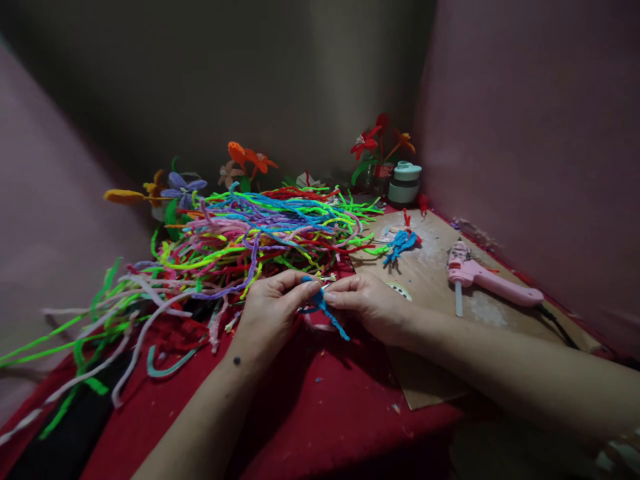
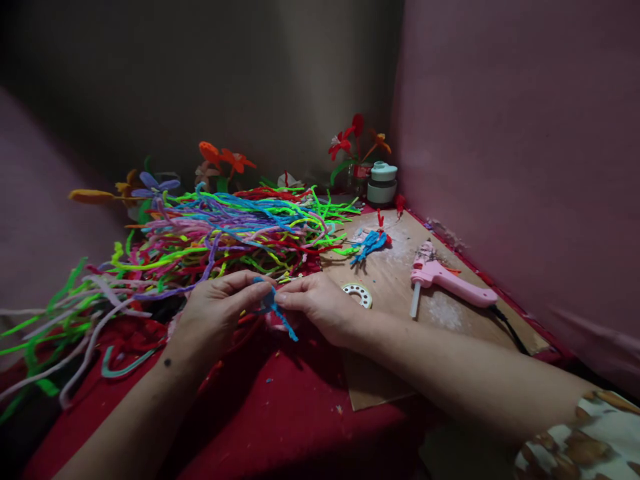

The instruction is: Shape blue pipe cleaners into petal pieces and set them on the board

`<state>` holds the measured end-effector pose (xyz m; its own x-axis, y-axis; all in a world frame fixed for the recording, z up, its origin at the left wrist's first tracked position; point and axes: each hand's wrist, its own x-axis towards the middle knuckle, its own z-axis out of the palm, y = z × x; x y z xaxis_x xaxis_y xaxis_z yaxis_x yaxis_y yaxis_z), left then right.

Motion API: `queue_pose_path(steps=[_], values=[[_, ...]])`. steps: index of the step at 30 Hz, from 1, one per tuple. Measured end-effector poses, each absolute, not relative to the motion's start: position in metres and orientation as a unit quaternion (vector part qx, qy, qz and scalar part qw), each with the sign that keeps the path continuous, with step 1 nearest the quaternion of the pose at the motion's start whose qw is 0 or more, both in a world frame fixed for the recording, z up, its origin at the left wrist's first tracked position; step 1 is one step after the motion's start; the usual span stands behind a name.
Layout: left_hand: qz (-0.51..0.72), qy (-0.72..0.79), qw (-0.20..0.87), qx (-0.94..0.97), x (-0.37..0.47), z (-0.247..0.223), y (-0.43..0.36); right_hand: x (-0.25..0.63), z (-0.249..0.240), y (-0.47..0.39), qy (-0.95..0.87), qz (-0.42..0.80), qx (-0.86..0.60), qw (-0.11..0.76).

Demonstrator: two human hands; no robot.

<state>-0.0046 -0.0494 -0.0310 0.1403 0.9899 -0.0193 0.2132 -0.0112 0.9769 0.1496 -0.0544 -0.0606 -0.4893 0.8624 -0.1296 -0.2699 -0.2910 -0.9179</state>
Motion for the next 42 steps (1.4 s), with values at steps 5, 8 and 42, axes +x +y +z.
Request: queue_pose_path(steps=[5, 8, 42], values=[[0.41, 0.495, 0.533, 0.55, -0.0049, -0.0294, -0.0499, 0.1497, -0.0682, -0.048, -0.4, 0.793, -0.279, 0.365], [0.409, 0.481, 0.546, 0.551, -0.0053, -0.0311, -0.0504, 0.1499, -0.0687, -0.0476, -0.39, 0.802, -0.277, 0.357], [0.387, 0.505, 0.457, 0.622, -0.0018, -0.0298, -0.0553, 0.149, -0.0693, -0.0482, -0.348, 0.815, -0.289, 0.362]])
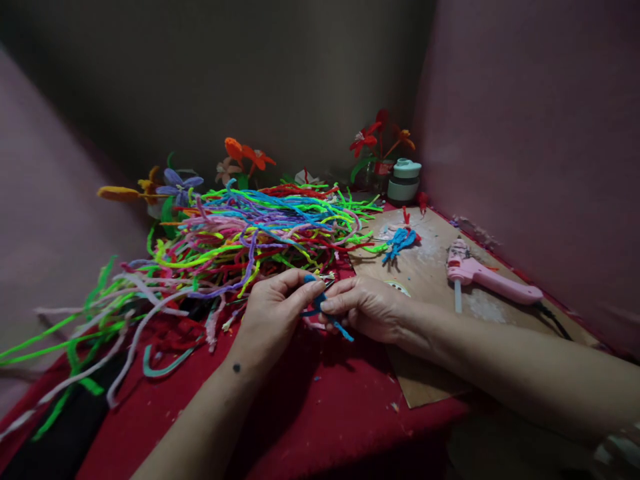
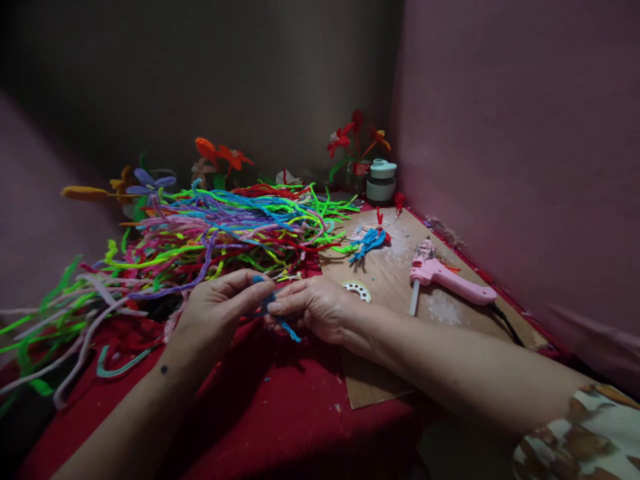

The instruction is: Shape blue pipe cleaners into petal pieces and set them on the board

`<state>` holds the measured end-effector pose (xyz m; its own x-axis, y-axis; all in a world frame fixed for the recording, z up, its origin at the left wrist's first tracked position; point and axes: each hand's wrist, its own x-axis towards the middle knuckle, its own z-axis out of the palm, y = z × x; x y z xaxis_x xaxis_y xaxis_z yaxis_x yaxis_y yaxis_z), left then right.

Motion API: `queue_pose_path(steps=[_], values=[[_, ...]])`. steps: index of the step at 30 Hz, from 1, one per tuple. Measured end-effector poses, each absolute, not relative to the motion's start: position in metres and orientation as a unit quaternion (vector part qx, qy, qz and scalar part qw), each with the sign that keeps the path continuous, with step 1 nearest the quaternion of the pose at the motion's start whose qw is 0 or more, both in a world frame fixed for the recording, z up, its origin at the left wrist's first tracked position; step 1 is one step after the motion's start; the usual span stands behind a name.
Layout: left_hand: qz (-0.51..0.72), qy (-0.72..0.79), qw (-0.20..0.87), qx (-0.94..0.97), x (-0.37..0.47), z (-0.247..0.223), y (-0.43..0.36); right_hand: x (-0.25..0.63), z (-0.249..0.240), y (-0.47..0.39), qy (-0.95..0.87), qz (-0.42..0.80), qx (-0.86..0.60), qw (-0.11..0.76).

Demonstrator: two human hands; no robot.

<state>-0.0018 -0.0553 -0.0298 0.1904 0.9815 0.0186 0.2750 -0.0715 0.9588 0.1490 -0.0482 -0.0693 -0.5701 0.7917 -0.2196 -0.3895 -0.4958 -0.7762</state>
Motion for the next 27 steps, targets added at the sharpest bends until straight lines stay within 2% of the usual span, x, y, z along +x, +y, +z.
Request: queue_pose_path(steps=[12, 18, 22, 27], values=[[0.364, 0.495, 0.509, 0.602, -0.0048, -0.0278, -0.0534, 0.1507, -0.0647, -0.0516, -0.363, 0.806, -0.315, 0.347], [0.407, 0.488, 0.539, 0.553, -0.0077, -0.0293, -0.0514, 0.1492, -0.0605, -0.052, -0.363, 0.802, -0.325, 0.347], [0.398, 0.528, 0.524, 0.537, -0.0034, -0.0272, -0.0519, 0.1498, -0.0613, -0.0535, -0.407, 0.776, -0.344, 0.336], [0.384, 0.557, 0.448, 0.584, -0.0016, -0.0271, -0.0526, 0.1497, -0.0625, -0.0573, -0.52, 0.674, -0.392, 0.349]])
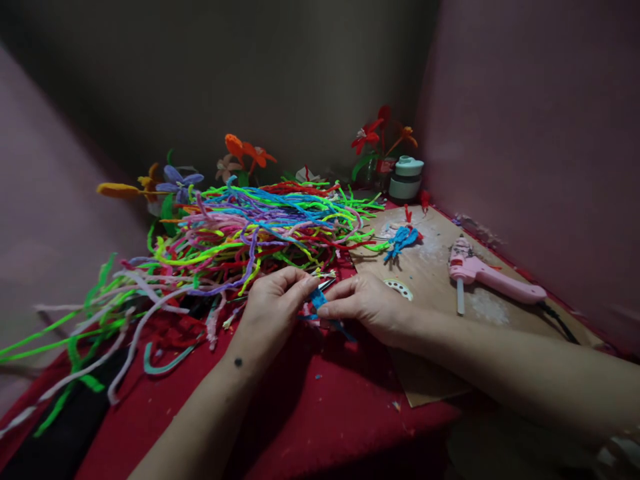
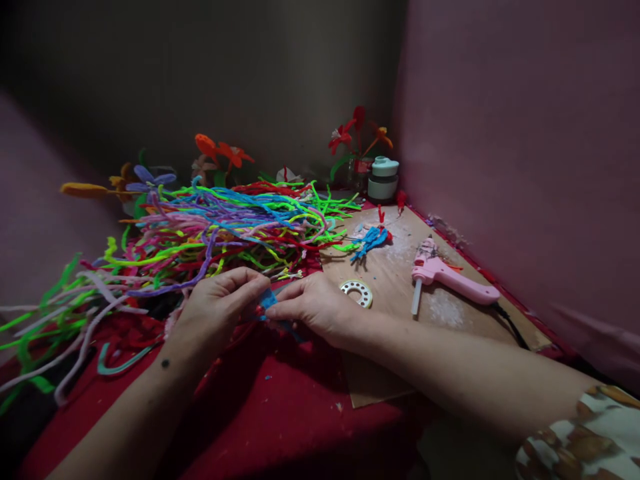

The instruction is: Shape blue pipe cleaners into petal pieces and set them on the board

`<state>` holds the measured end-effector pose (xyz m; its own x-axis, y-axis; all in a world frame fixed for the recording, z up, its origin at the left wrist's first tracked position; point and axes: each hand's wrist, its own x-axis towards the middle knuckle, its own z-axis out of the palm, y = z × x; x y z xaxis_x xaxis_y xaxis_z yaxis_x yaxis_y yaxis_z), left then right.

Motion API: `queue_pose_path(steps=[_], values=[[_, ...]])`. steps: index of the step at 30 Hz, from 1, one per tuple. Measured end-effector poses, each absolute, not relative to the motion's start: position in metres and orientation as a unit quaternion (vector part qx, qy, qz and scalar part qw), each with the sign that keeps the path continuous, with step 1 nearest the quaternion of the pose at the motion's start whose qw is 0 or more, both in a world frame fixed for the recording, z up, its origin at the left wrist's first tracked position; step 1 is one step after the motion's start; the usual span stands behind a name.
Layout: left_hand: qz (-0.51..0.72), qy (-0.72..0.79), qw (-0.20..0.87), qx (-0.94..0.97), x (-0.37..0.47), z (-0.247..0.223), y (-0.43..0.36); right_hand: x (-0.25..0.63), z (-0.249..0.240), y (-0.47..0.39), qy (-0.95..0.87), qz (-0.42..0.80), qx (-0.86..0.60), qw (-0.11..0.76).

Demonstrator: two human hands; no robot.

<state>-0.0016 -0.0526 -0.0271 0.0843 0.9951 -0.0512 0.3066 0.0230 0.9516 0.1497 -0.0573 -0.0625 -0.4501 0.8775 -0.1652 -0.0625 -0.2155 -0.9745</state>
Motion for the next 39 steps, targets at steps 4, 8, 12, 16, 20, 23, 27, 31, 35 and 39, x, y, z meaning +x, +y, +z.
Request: queue_pose_path(steps=[4, 8, 12, 16, 20, 23, 27, 31, 35, 39], values=[[0.374, 0.531, 0.483, 0.588, -0.005, -0.03, -0.052, 0.148, -0.06, -0.059, -0.519, 0.659, -0.407, 0.362], [0.364, 0.473, 0.582, 0.552, -0.007, -0.034, -0.05, 0.148, -0.06, -0.058, -0.497, 0.666, -0.413, 0.373], [0.377, 0.486, 0.572, 0.542, -0.008, -0.034, -0.048, 0.15, -0.063, -0.056, -0.45, 0.733, -0.353, 0.369], [0.4, 0.498, 0.552, 0.536, -0.007, -0.032, -0.049, 0.151, -0.064, -0.053, -0.348, 0.832, -0.279, 0.329], [0.409, 0.508, 0.544, 0.528, -0.006, -0.028, -0.051, 0.15, -0.064, -0.052, -0.334, 0.845, -0.258, 0.329], [0.407, 0.513, 0.535, 0.533, -0.003, -0.026, -0.053, 0.149, -0.064, -0.053, -0.344, 0.835, -0.26, 0.342], [0.401, 0.506, 0.53, 0.551, -0.003, -0.026, -0.053, 0.148, -0.065, -0.053, -0.32, 0.836, -0.276, 0.35], [0.397, 0.5, 0.53, 0.557, -0.004, -0.03, -0.051, 0.147, -0.067, -0.051, -0.3, 0.849, -0.277, 0.335], [0.391, 0.502, 0.531, 0.559, -0.005, -0.034, -0.05, 0.147, -0.068, -0.052, -0.301, 0.839, -0.296, 0.344], [0.391, 0.496, 0.54, 0.556, -0.005, -0.036, -0.049, 0.146, -0.068, -0.053, -0.3, 0.829, -0.31, 0.357]])
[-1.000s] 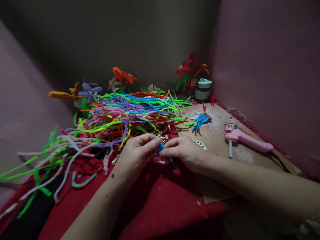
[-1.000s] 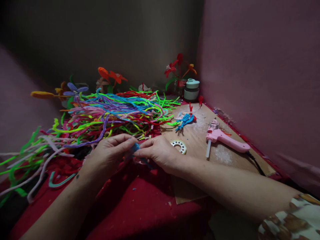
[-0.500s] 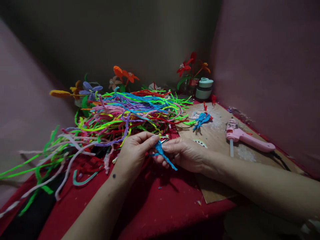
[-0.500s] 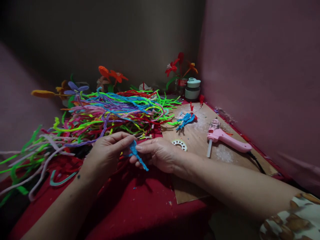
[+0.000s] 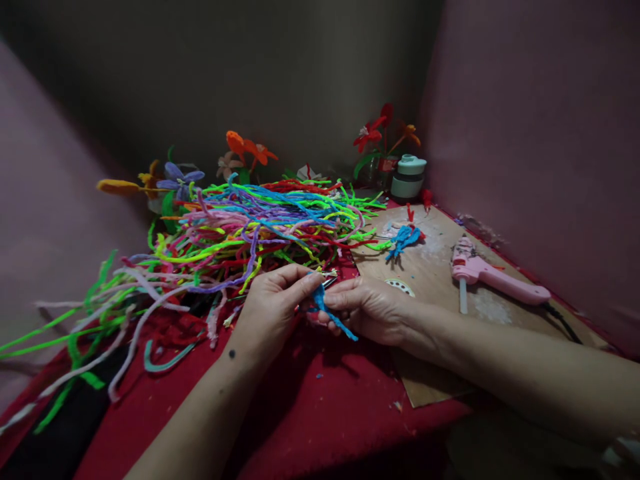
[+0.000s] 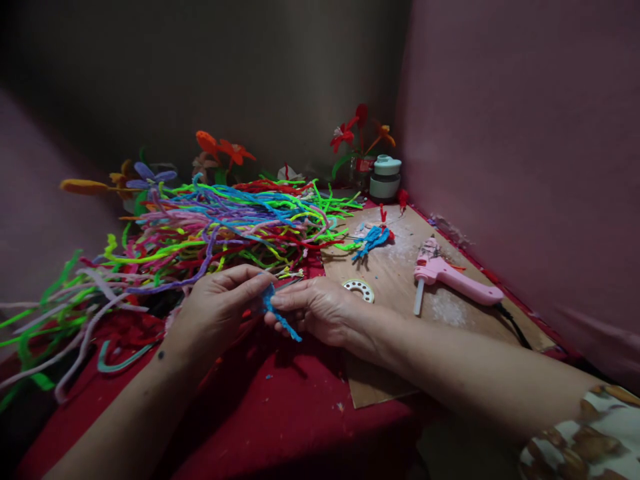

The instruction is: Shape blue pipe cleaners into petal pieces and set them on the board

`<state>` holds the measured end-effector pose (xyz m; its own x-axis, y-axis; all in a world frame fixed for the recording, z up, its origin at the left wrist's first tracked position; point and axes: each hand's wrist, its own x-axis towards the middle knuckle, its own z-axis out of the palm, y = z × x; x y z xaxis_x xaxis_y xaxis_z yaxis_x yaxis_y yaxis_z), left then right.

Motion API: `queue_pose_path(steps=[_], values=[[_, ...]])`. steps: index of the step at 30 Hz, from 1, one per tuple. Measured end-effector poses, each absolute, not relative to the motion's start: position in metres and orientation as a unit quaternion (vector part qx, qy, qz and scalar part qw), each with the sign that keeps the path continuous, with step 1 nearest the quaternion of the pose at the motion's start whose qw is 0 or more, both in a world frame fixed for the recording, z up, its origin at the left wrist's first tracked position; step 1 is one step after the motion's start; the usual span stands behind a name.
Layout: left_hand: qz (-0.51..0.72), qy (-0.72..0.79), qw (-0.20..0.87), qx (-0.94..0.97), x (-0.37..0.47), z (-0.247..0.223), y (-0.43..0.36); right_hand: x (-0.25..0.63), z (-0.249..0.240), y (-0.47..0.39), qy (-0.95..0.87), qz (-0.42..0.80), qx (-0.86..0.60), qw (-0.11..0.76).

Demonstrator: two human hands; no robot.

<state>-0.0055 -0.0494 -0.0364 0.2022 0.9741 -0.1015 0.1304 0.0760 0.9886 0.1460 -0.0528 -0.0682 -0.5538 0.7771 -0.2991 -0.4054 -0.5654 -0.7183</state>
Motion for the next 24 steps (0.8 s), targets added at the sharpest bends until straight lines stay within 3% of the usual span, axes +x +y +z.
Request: queue_pose_path(steps=[7, 11, 16, 19, 24], values=[[0.341, 0.48, 0.58, 0.563, -0.007, -0.028, -0.05, 0.145, -0.065, -0.051, -0.301, 0.802, -0.307, 0.416], [0.253, 0.523, 0.527, 0.62, -0.012, -0.021, -0.047, 0.148, -0.063, -0.048, -0.305, 0.779, -0.331, 0.437], [0.253, 0.532, 0.491, 0.642, -0.012, -0.023, -0.047, 0.149, -0.062, -0.047, -0.328, 0.76, -0.356, 0.434], [0.289, 0.538, 0.382, 0.693, -0.007, -0.03, -0.053, 0.147, -0.063, -0.049, -0.352, 0.728, -0.379, 0.451], [0.341, 0.506, 0.1, 0.786, 0.0, -0.042, -0.064, 0.145, -0.065, -0.051, -0.348, 0.718, -0.37, 0.476]])
